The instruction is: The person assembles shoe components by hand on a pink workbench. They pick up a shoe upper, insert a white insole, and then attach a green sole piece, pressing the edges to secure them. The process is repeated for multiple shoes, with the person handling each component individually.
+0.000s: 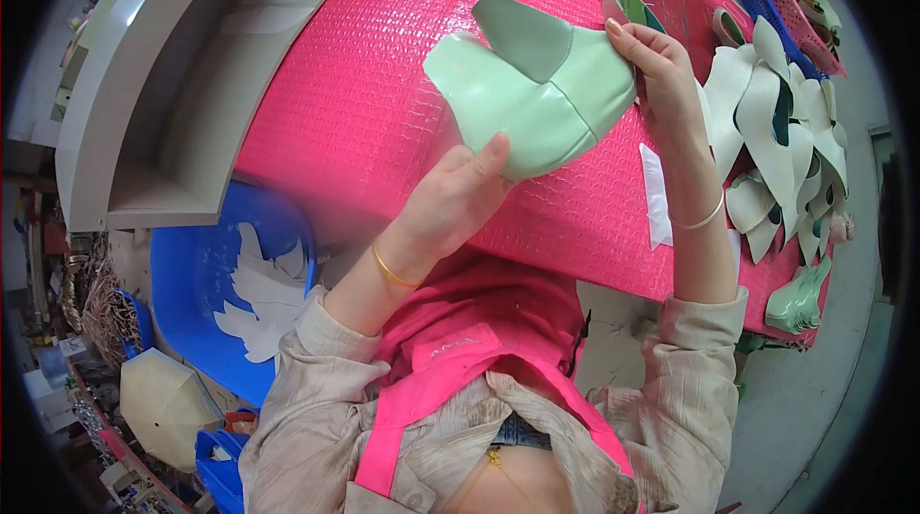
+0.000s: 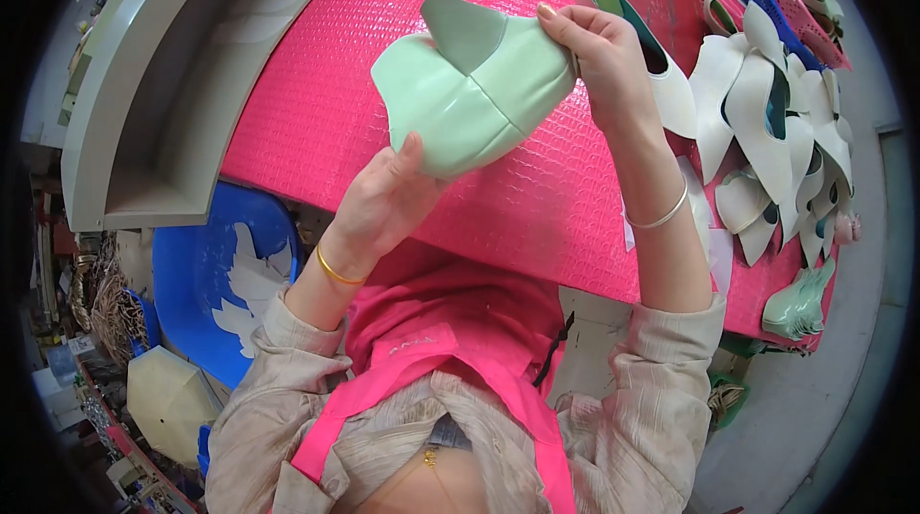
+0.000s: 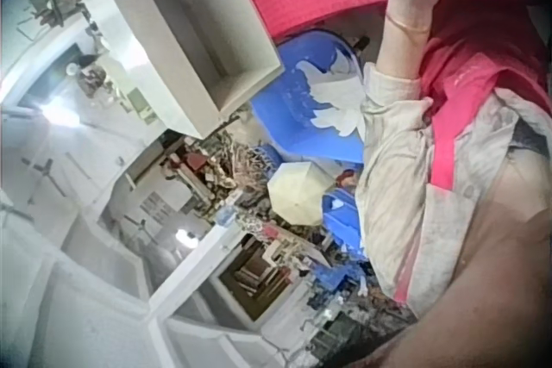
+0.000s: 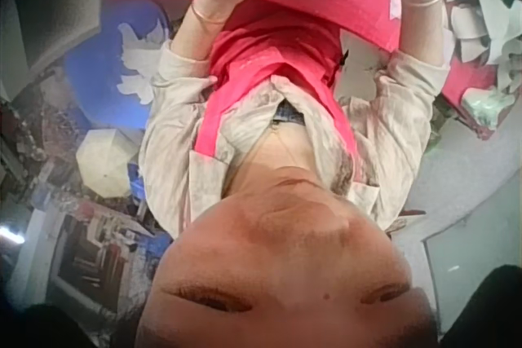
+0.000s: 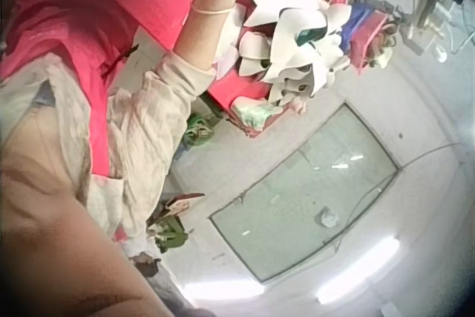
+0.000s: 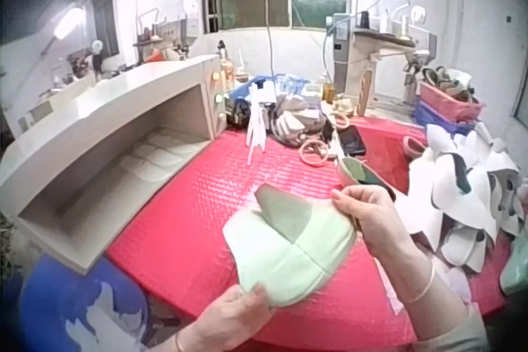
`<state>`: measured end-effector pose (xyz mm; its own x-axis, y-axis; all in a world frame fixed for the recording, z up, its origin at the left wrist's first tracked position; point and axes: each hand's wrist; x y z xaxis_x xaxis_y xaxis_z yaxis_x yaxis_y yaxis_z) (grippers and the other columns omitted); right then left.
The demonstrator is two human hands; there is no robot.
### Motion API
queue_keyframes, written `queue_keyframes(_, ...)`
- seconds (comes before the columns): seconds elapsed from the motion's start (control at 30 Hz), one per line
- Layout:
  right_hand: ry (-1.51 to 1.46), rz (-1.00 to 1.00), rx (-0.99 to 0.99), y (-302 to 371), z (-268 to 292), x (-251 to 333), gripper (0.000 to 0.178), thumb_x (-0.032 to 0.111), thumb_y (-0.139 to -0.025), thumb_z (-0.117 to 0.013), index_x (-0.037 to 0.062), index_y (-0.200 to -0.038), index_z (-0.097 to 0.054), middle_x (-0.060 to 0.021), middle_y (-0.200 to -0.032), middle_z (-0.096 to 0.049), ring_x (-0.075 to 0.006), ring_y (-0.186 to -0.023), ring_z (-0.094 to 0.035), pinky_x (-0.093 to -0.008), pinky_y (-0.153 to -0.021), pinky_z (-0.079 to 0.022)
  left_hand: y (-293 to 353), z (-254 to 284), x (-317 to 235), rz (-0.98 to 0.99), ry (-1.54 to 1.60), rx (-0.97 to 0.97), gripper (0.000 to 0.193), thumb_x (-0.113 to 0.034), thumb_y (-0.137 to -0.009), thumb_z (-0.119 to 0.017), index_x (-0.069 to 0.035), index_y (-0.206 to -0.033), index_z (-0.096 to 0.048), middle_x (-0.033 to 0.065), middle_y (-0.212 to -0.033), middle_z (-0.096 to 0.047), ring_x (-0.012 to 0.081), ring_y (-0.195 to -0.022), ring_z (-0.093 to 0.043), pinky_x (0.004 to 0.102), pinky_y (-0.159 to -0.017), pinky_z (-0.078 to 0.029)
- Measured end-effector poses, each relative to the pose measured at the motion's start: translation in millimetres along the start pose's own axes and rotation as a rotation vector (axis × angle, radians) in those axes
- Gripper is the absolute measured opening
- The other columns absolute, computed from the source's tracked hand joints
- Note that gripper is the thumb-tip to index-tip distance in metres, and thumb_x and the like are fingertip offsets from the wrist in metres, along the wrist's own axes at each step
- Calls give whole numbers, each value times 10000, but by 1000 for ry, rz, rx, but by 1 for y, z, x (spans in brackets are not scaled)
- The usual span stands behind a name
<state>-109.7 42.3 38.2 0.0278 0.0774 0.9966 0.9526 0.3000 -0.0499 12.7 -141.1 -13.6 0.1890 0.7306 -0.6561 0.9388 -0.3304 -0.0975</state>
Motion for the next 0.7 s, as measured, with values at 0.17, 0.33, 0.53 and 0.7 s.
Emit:
queue_keyframes(0.17, -93, 45, -5, -16, -10, 9, 167, 181, -824, -598, 18, -818, -629, -2, -704, -596, -35, -580, -520, -165, -547, -397, 1, -4, -7, 16, -21, -153, 366, -264, -906, -460, 30, -1118, -518, 103, -1158, -542, 204, -1118, -466, 358, -1002, -306)
queue_keyframes(0.33, -117, 20, -80, -21, -26, 14, 173, 162, -823, -594, 1, -876, -626, -24, -740, -597, -55, -634, -544, -177, -582, -424, 7, -14, -1, -121, 206, -174, 318, -181, -898, -490, 52, -1113, -506, 107, -1120, -557, 157, -1065, -493, 305, -970, -334)
queue_keyframes(0.53, -133, 20, 41, -20, -31, 13, 149, 140, -826, -587, 8, -885, -621, -15, -770, -600, -56, -679, -555, -175, -619, -432, 28, -4, 9, -129, -61, -212, 349, -174, -863, -534, 17, -1153, -497, 124, -1151, -542, 215, -1082, -499, 362, -983, -357)
queue_keyframes(0.7, -189, 119, 41, -30, -10, 32, 229, 179, -891, -476, 17, -1033, -553, -62, -879, -621, -114, -782, -605, -223, -723, -481, 36, 16, 10, 46, 237, -393, 362, -72, -848, -523, 15, -1195, -467, 154, -1180, -517, 254, -1126, -476, 387, -996, -349)
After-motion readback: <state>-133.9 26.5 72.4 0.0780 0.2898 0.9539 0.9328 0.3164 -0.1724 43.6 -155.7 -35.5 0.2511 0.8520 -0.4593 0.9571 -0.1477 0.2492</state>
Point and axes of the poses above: each hand's wrist, its own y-axis away from the middle knuckle, its own z-axis out of the back of the hand, x = y × z
